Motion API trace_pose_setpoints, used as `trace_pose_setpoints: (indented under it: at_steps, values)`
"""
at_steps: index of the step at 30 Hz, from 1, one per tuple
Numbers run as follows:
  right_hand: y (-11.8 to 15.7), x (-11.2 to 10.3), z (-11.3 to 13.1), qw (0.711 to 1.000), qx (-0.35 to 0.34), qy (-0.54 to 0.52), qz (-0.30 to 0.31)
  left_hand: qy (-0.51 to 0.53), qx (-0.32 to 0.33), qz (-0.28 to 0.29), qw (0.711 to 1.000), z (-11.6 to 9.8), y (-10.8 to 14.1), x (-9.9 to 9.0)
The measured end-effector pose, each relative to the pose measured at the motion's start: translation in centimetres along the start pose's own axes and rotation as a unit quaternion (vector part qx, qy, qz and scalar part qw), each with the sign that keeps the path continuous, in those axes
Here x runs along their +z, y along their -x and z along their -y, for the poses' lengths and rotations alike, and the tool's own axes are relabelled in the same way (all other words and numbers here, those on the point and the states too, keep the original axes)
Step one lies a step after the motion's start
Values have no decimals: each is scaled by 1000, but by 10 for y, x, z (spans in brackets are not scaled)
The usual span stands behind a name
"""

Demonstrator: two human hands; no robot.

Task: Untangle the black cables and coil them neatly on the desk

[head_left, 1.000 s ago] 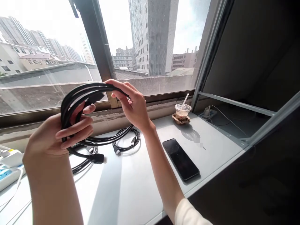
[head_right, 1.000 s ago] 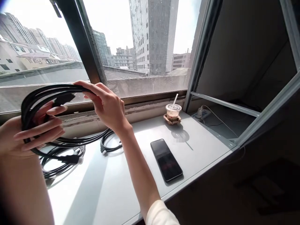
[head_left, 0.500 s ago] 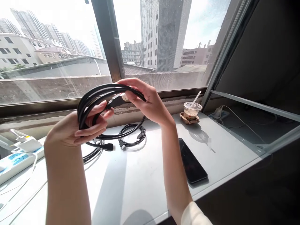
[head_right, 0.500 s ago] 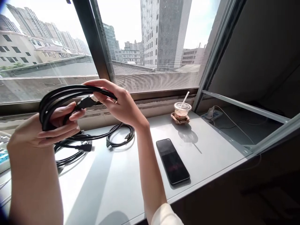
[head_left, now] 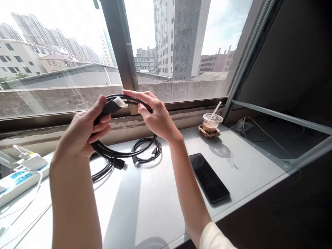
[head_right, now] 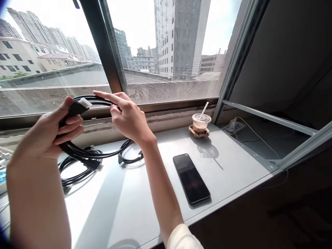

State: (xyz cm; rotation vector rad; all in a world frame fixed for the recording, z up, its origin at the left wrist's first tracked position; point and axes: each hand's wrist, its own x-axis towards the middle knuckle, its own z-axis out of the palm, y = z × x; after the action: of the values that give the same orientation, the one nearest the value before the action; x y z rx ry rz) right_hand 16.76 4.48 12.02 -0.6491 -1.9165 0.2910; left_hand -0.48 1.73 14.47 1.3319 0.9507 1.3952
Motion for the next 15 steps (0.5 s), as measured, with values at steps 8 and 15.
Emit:
trace_pose_setpoints:
  at_steps: [8,15]
  values:
    - [2,2,3,998,-5,-30,-62,-71,-20,51,996,13,-4,8]
    - [0,7,-16,989,69,15,-132,-127,-41,66,989,24,-7,4]
